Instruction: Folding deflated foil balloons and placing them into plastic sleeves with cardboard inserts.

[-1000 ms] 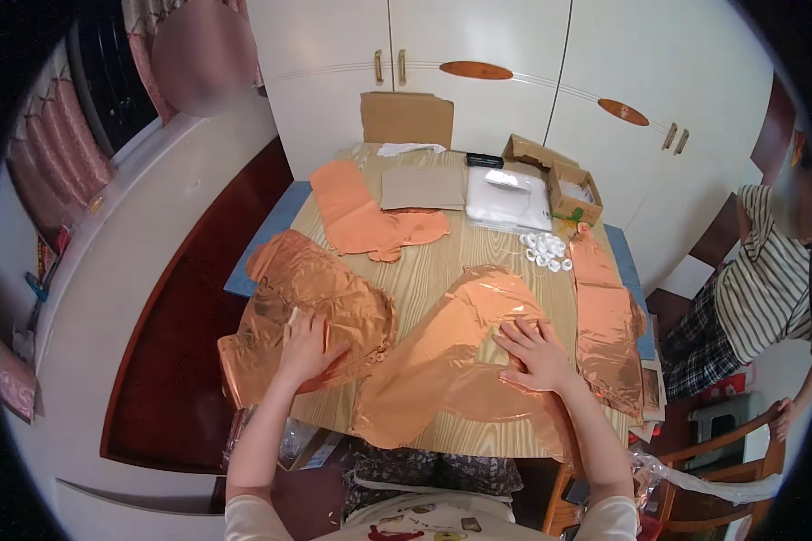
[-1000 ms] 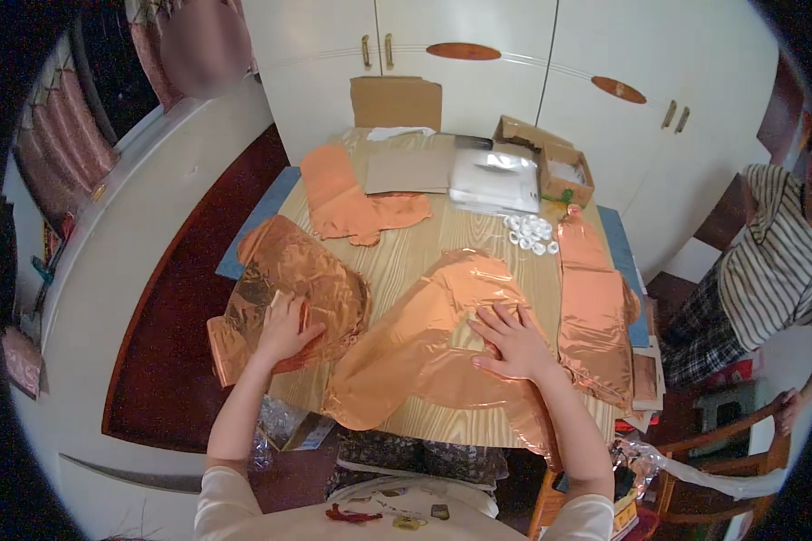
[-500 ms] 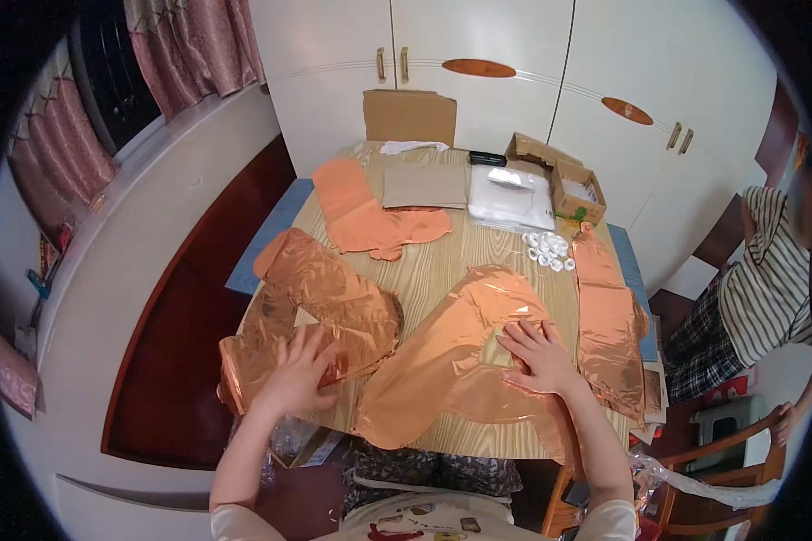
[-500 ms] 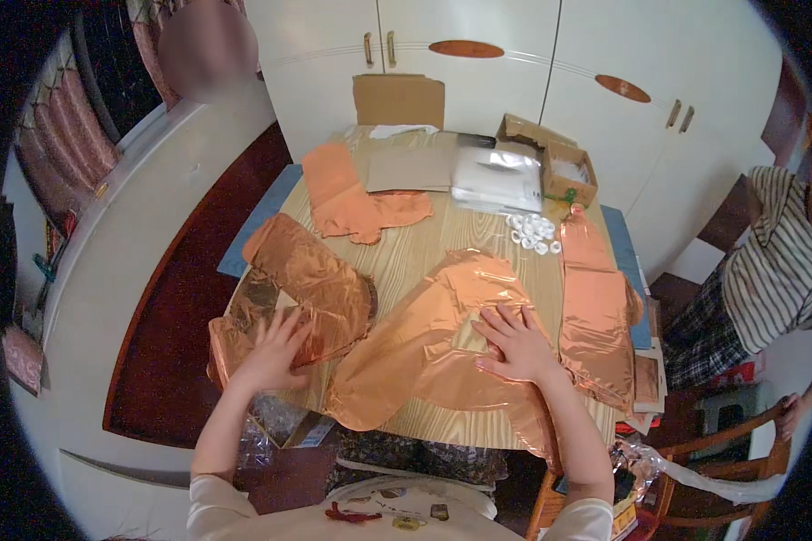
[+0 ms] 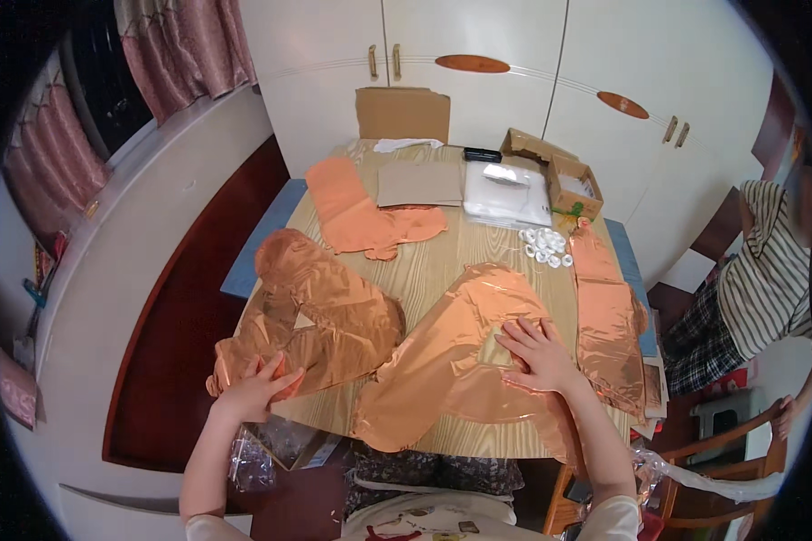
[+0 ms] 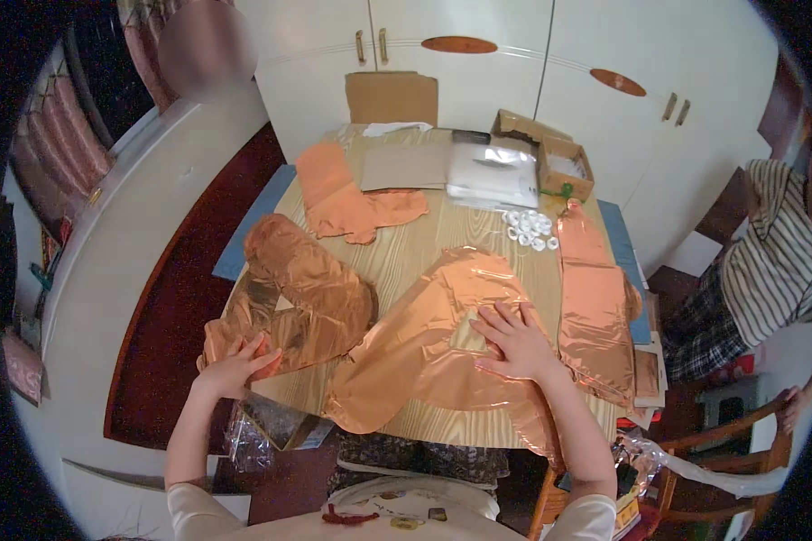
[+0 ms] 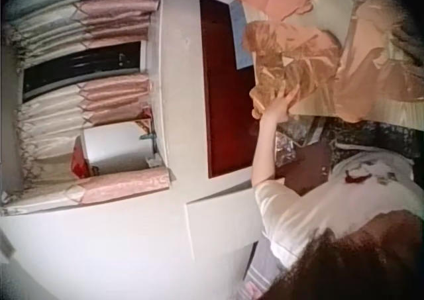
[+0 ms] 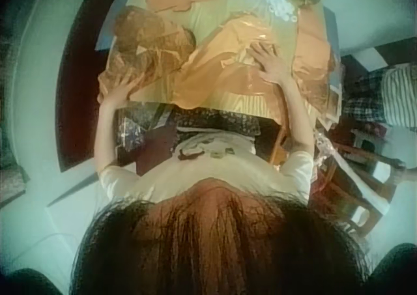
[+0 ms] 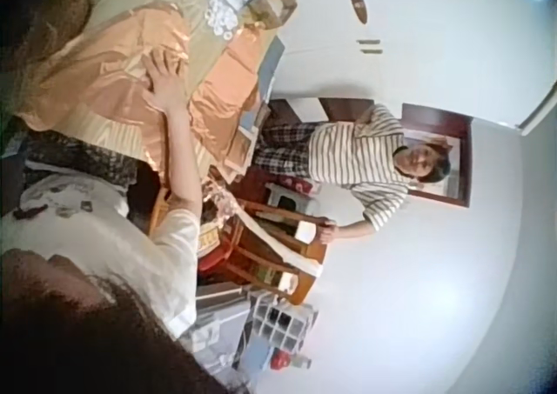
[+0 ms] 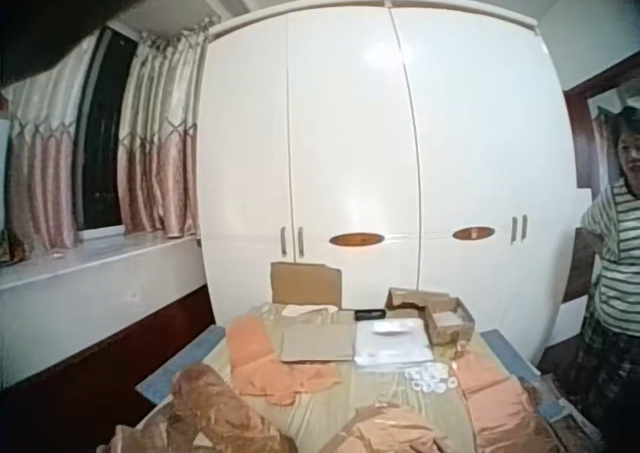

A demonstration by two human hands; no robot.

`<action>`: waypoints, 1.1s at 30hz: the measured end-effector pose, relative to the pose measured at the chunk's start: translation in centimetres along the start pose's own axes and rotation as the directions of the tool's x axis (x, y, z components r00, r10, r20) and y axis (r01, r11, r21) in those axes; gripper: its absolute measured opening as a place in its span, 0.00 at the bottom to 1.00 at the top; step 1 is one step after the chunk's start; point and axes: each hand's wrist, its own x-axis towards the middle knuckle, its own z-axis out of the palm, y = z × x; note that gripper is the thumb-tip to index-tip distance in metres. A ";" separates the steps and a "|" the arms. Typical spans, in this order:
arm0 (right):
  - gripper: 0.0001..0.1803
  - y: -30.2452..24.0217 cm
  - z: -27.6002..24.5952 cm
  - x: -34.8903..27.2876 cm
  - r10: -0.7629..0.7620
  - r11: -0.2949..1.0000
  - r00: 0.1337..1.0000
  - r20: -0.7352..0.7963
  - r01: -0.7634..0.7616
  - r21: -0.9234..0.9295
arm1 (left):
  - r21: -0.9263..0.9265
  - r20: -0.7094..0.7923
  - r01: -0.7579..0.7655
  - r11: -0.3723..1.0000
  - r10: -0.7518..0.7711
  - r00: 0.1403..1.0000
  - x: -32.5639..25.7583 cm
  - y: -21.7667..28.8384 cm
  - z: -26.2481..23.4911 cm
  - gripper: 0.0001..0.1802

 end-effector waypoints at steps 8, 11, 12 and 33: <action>0.41 0.0 -1.3 -0.6 0.065 0.997 0.997 0.037 -0.066 0.033 | -0.005 0.034 -0.025 1.000 0.025 0.999 0.5 0.1 -1.9 0.64; 0.39 1.5 -3.1 -1.6 0.172 0.975 0.985 -0.020 -0.167 0.148 | 0.006 -0.103 -0.047 0.999 0.048 0.994 -0.3 0.3 -1.9 0.61; 0.39 2.6 -4.5 -2.3 0.255 0.951 0.967 -0.007 -0.249 0.185 | -0.016 -0.144 -0.039 0.999 0.036 0.989 -1.3 0.7 -2.5 0.60; 0.13 9.2 -1.2 -11.3 0.575 0.811 0.749 -0.330 -0.576 0.104 | 0.228 -0.537 -0.856 0.465 0.793 0.287 21.7 33.6 -7.5 0.25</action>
